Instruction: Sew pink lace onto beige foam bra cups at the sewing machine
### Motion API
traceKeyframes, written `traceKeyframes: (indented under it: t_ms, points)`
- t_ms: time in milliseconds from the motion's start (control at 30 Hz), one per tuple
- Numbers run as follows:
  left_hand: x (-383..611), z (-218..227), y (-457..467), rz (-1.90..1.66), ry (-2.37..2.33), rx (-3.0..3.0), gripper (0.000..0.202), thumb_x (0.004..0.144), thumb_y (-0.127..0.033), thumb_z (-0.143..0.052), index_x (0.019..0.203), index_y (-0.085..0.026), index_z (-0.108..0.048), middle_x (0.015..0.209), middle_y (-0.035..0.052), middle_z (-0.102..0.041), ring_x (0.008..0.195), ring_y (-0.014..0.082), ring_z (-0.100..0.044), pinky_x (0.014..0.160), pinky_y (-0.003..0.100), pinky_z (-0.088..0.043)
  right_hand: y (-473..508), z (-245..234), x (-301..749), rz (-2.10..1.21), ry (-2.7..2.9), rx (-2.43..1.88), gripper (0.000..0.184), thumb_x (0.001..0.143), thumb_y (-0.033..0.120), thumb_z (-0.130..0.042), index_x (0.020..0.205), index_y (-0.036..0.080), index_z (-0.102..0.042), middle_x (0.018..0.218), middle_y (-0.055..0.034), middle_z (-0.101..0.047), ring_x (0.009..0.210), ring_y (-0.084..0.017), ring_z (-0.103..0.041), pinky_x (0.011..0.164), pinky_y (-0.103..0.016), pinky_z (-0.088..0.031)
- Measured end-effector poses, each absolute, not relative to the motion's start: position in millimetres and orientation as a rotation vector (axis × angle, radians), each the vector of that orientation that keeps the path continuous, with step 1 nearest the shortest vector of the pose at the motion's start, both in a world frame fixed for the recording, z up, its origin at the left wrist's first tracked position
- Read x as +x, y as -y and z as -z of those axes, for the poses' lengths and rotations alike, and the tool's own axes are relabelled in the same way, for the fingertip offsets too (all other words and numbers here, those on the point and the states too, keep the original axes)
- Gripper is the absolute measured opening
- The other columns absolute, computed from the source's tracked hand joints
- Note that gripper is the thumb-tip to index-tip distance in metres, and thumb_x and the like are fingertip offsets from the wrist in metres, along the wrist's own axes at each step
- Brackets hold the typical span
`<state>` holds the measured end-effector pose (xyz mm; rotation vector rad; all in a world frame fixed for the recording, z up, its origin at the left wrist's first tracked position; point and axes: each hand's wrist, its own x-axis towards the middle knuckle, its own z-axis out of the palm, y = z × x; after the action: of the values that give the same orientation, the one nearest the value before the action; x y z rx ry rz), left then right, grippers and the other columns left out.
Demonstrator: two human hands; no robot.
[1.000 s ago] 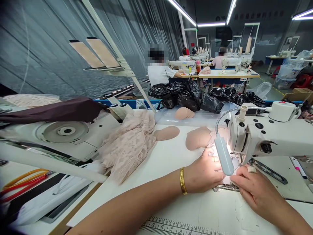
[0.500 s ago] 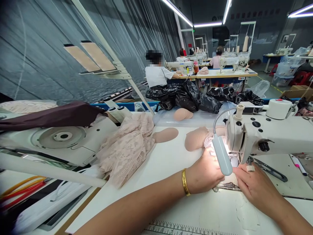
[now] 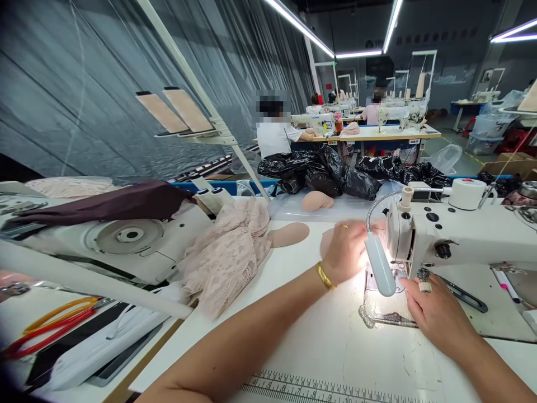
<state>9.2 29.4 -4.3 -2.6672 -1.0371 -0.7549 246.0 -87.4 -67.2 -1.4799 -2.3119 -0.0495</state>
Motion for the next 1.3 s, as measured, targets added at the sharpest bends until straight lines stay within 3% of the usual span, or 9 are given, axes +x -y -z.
traceKeyframes:
  t_ms: [100,200,300,400,467,567,700,1000,1300]
  points:
    - [14.4,-12.2,-61.6,0.973,1.583,-2.566,0.026,0.083,-0.029,-0.077,0.107,-0.021,-0.072,0.124,0.0111,-0.067,0.118,0.0332,-0.056,0.098,0.046,-0.041,84.5,63.2,246.8,0.097,2.246,-1.489,0.025,0.103,0.025,-0.041,0.11,0.026,-0.065,0.082,-0.0031,-0.066,0.078,-0.025,-0.062,0.069,-0.035,-0.048]
    - [15.2,-25.6,-87.5,1.05,1.792,-2.592,0.013,0.079,-0.026,-0.077,0.072,-0.02,-0.068,0.082,0.0024,-0.072,0.085,0.0242,-0.066,0.08,0.036,-0.048,78.7,62.3,251.5,0.232,2.107,-1.595,0.023,0.099,0.02,-0.043,0.092,0.023,-0.064,0.079,-0.0056,-0.064,0.079,-0.026,-0.061,0.068,-0.035,-0.046]
    - [0.8,-42.1,-95.2,1.26,1.819,-2.469,0.015,0.087,-0.025,-0.06,0.073,-0.019,-0.064,0.074,0.0012,-0.07,0.074,0.0207,-0.065,0.07,0.031,-0.048,73.6,63.1,258.7,0.32,1.996,-1.713,0.017,0.093,0.013,-0.047,0.093,0.02,-0.062,0.083,-0.0073,-0.065,0.079,-0.026,-0.059,0.07,-0.036,-0.044]
    - [-25.1,-55.3,-79.9,1.522,1.695,-2.259,0.012,0.09,-0.024,-0.051,0.088,-0.02,-0.062,0.096,0.0043,-0.073,0.095,0.0241,-0.067,0.086,0.036,-0.05,72.4,62.7,259.1,0.356,1.952,-1.766,0.016,0.09,0.01,-0.05,0.096,0.02,-0.062,0.085,-0.0065,-0.065,0.08,-0.025,-0.058,0.073,-0.036,-0.043]
    - [-37.8,-51.8,-56.3,1.581,1.199,-2.207,0.006,0.089,-0.024,-0.06,0.083,-0.022,-0.059,0.099,0.0036,-0.074,0.097,0.0244,-0.068,0.096,0.04,-0.047,73.3,61.2,253.8,0.348,1.964,-1.761,0.016,0.089,0.009,-0.052,0.093,0.021,-0.061,0.084,-0.0049,-0.064,0.08,-0.024,-0.058,0.073,-0.035,-0.043]
    - [-36.5,-24.0,-8.6,1.172,0.638,-2.564,0.014,0.089,-0.01,-0.054,0.081,-0.022,-0.057,0.091,0.0037,-0.072,0.086,0.0209,-0.066,0.083,0.035,-0.049,77.5,58.3,245.0,0.301,2.009,-1.723,0.017,0.088,0.007,-0.052,0.088,0.023,-0.06,0.082,-0.0031,-0.061,0.079,-0.022,-0.057,0.072,-0.033,-0.044]
    - [-8.8,16.9,37.7,0.596,0.532,-2.942,0.02,0.084,-0.005,-0.048,0.073,-0.021,-0.051,0.072,0.0017,-0.061,0.062,0.017,-0.053,0.061,0.029,-0.043,85.4,56.9,245.4,0.203,2.076,-1.644,0.022,0.094,0.007,-0.046,0.084,0.022,-0.059,0.084,-0.0051,-0.06,0.084,-0.024,-0.058,0.075,-0.035,-0.047]
    - [5.5,33.7,29.8,0.469,0.633,-2.971,0.016,0.098,-0.013,-0.049,0.087,-0.018,-0.06,0.088,0.0051,-0.065,0.078,0.0179,-0.061,0.073,0.03,-0.05,81.7,70.9,258.2,0.138,2.119,-1.591,0.025,0.1,0.016,-0.042,0.085,0.021,-0.062,0.09,-0.0083,-0.062,0.088,-0.027,-0.059,0.072,-0.04,-0.05]
    - [8.3,42.1,19.2,0.431,0.631,-2.987,0.011,0.095,-0.013,-0.054,0.094,-0.018,-0.063,0.096,0.0071,-0.068,0.091,0.0215,-0.063,0.085,0.035,-0.052,81.7,80.6,265.2,0.19,2.152,-1.608,0.027,0.1,0.02,-0.043,0.083,0.022,-0.063,0.092,-0.0099,-0.063,0.093,-0.029,-0.062,0.074,-0.04,-0.051]
